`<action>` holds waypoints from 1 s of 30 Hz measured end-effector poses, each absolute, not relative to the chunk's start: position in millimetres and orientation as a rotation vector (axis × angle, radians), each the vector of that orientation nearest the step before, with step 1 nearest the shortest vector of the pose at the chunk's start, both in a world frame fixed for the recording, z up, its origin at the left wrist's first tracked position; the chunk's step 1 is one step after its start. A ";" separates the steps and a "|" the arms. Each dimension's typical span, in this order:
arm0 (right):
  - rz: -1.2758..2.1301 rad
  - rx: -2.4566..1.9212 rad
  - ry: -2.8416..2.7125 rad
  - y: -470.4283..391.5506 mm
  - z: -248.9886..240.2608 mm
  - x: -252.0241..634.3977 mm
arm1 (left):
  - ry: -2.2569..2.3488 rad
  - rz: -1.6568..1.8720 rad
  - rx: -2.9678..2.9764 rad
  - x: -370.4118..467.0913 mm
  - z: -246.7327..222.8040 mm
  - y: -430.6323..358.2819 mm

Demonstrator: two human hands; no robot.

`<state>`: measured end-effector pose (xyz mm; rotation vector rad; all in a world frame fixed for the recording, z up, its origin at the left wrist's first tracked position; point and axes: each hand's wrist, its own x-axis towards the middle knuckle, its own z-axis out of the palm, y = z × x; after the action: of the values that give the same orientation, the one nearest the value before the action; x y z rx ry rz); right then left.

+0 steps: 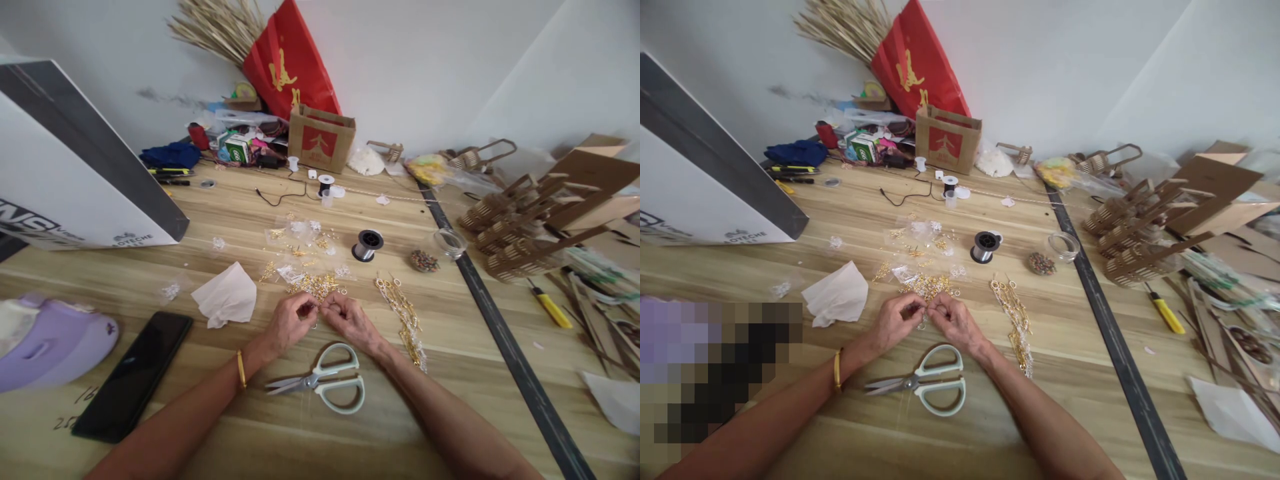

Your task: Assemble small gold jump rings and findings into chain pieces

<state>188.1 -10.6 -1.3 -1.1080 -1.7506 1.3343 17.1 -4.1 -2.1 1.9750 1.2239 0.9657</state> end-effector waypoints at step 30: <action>1.288 -1.215 -1.696 -5.6 2.2 190.4 | 1.145 0.997 1.928 14.4 -7.9 -0.4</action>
<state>190.4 -5.6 2.2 -1.2148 -1.6960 1.2882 14.4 -0.4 -7.9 1.9276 1.1447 0.9968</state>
